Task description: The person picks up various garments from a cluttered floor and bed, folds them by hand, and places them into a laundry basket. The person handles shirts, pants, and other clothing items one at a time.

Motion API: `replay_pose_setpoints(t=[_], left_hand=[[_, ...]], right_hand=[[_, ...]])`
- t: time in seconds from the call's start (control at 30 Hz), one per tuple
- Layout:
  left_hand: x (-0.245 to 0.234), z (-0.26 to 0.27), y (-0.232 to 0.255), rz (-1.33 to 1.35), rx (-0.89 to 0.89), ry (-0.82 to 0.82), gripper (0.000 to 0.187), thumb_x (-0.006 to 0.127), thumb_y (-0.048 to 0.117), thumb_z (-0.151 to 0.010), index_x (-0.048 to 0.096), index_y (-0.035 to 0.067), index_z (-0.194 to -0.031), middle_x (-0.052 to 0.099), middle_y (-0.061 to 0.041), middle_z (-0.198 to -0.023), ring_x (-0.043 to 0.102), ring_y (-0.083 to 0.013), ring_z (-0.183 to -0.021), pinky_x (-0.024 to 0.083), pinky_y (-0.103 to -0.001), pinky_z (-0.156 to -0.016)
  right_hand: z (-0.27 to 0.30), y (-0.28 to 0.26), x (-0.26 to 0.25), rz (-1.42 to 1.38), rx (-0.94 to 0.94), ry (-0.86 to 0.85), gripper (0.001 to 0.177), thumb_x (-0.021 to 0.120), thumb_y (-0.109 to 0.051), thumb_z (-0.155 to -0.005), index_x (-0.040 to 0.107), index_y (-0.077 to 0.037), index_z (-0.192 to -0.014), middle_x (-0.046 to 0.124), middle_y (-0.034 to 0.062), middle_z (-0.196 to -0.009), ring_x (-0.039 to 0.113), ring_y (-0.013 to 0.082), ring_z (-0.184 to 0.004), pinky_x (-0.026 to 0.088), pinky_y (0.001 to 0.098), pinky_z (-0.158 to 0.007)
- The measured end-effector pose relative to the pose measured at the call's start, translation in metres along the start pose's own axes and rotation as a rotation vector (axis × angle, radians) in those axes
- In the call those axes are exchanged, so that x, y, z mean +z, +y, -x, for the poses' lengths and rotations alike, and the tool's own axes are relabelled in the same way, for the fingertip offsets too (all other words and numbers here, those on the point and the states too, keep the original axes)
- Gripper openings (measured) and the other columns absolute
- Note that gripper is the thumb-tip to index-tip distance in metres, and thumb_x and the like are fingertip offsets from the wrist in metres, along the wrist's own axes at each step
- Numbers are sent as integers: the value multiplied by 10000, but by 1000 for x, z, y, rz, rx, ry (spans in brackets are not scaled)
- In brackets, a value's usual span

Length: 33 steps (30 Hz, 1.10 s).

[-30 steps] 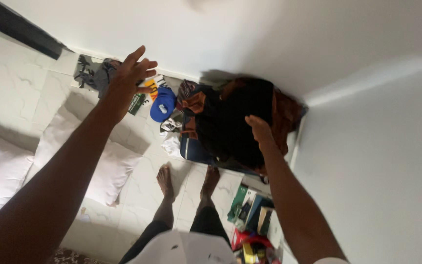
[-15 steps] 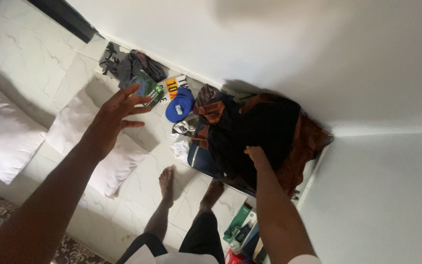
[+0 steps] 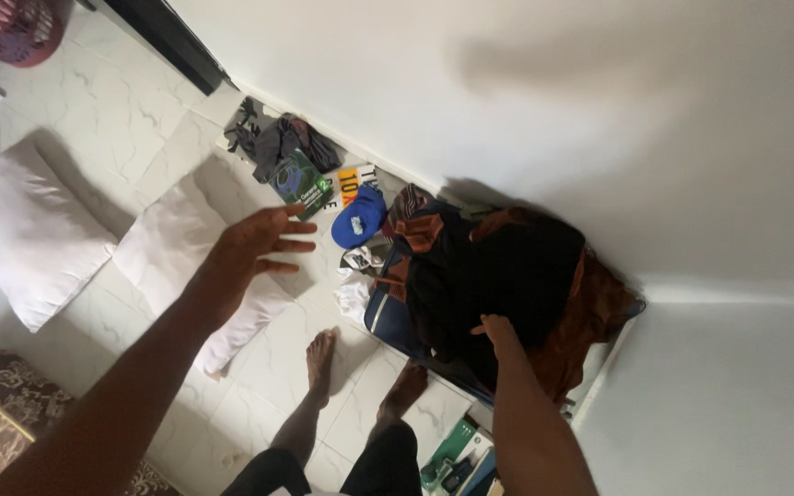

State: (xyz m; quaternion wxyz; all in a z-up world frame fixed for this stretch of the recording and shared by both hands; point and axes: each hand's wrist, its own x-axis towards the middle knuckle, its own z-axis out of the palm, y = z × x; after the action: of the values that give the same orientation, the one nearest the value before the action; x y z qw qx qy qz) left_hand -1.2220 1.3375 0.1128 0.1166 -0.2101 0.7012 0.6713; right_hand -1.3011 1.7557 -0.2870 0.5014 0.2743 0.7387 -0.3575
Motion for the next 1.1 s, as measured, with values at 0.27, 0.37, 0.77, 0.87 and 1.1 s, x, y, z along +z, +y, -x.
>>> replay_pose_setpoints(t=[0.27,0.37,0.77,0.87,1.1], left_hand=[[7,32,7,-8,-46,-21,686,593,469,-927,493,114,-1504,686,-104,-1374,680,-228,-1226,568,-427,-989],[14,43,-8,-204,129,-98,809,704,375,-861,415,134,-1577,650,-122,-1427,643,-253,-1283,551,-414,-1060],[0,-22,-103,531,216,77,608,685,306,-1038,479,-148,-1388,625,-292,-1175,635,-385,-1011,522,-580,-825],[-50,18,-100,624,490,132,509,609,343,-1049,483,-1,-1403,624,-169,-1211,657,-257,-1032,572,-439,-854],[-144,137,-30,893,281,332,339,538,337,-1014,562,99,-1254,653,-64,-1068,686,-172,-868,613,-349,-691]], right_hand=[[133,-88,7,-866,-545,84,247,752,-293,-884,726,-49,-856,710,89,-1018,615,200,-946,480,395,-891],[234,-131,6,-986,-839,-113,290,798,-262,-917,612,-99,-764,581,9,-855,554,160,-799,499,365,-789],[544,-215,91,-255,-1397,-469,538,610,-449,-1014,624,-10,-1324,667,91,-1284,619,180,-1089,592,420,-1027],[546,-223,88,-97,-1344,-271,675,634,-481,-966,502,-45,-1465,653,157,-1398,616,273,-1335,533,484,-1092],[415,-224,170,636,-1224,154,1388,999,-362,-612,102,-68,-1630,271,279,-1574,312,414,-1451,349,506,-1134]])
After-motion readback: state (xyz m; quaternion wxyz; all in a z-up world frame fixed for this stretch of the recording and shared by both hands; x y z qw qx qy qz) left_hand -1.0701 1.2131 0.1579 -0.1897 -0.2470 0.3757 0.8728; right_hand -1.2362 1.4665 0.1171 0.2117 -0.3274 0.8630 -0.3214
